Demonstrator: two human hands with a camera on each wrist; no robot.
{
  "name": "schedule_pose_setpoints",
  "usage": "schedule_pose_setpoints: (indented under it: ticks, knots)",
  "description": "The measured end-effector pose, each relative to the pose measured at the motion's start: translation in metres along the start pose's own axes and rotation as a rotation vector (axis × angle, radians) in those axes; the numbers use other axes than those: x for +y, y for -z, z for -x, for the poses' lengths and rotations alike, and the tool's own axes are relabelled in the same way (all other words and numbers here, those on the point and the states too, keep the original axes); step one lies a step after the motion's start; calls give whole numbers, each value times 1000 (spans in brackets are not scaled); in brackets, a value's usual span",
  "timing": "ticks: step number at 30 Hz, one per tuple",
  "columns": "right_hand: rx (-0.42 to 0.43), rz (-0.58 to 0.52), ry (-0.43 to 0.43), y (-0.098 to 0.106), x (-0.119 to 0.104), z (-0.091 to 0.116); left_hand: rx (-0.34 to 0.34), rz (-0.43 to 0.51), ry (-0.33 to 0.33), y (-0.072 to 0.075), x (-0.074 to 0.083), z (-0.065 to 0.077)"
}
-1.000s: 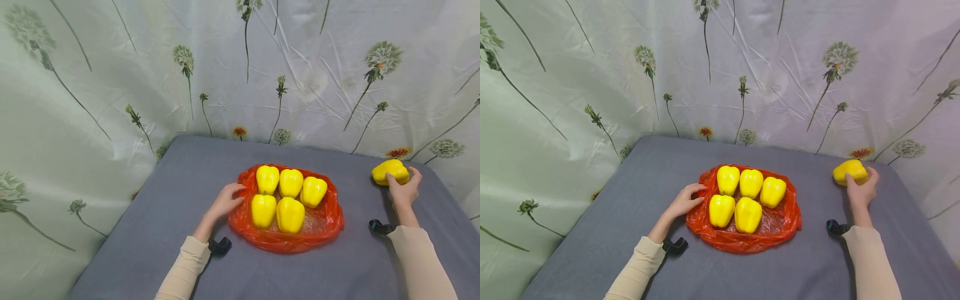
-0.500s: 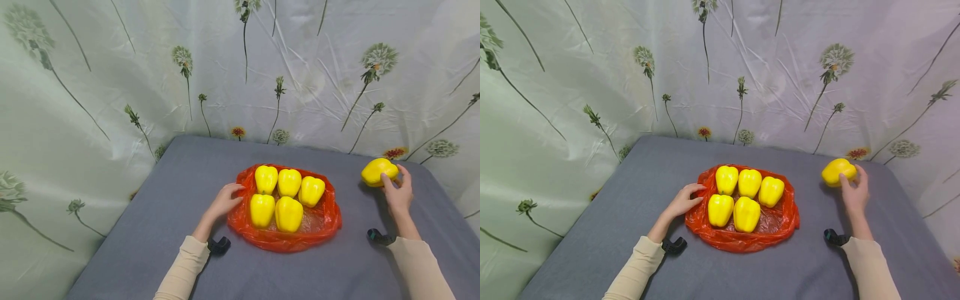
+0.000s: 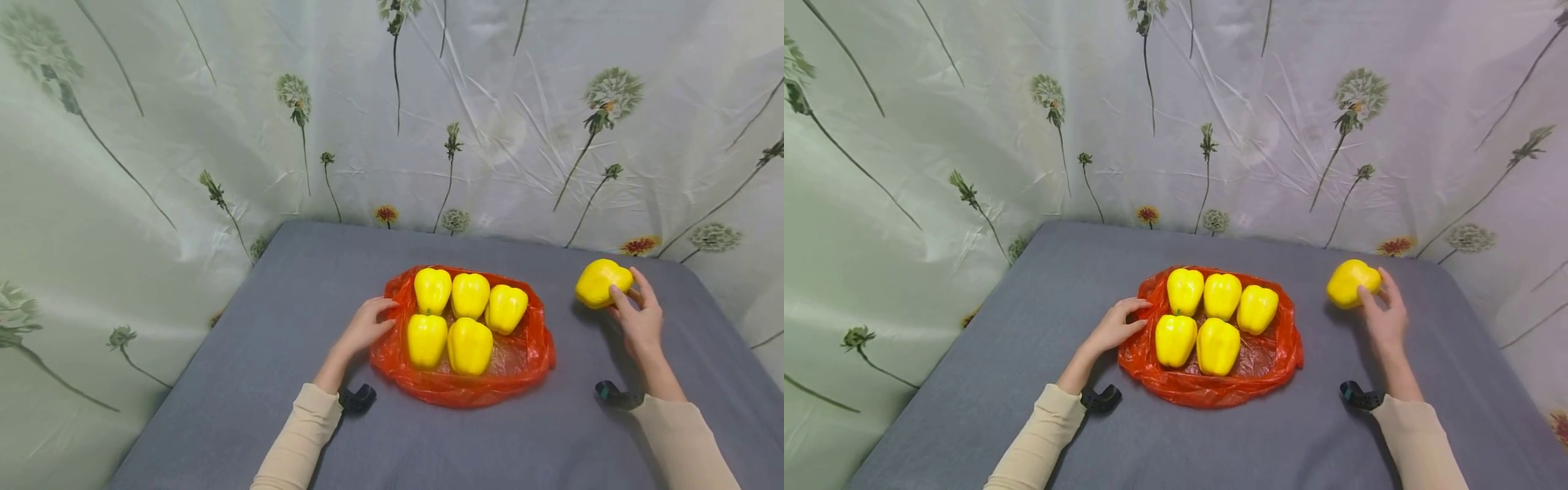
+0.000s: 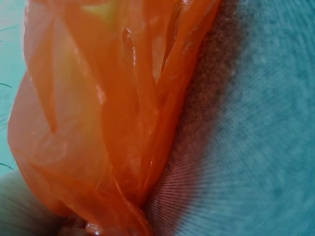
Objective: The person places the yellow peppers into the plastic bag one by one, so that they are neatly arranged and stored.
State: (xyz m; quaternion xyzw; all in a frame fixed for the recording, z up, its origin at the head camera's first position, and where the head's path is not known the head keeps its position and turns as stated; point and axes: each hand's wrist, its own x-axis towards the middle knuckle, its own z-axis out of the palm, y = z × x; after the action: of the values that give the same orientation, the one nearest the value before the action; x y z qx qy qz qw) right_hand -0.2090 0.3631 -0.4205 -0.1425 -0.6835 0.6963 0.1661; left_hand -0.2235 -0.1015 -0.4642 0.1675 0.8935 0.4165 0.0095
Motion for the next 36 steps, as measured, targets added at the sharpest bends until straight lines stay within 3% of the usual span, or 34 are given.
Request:
schedule_pose_setpoints:
  ticks: [7, 10, 19, 28, 36]
  knots:
    - [-94, 14, 84, 3, 9, 3, -2, 0, 15, 0, 1, 1]
    - [-131, -30, 91, 5, 11, 5, -1, -6, 10, 0, 1, 1]
    - [-230, -5, 107, 15, 37, -9, 4, 1, -1, 1, 2, 0]
    - [-271, 100, 80, -6, 5, 31, 5, -1, -2, 1, 3, 0]
    - [-378, 17, 137, -22, -15, 63, 1, -12, -5, 2, 4, -1]
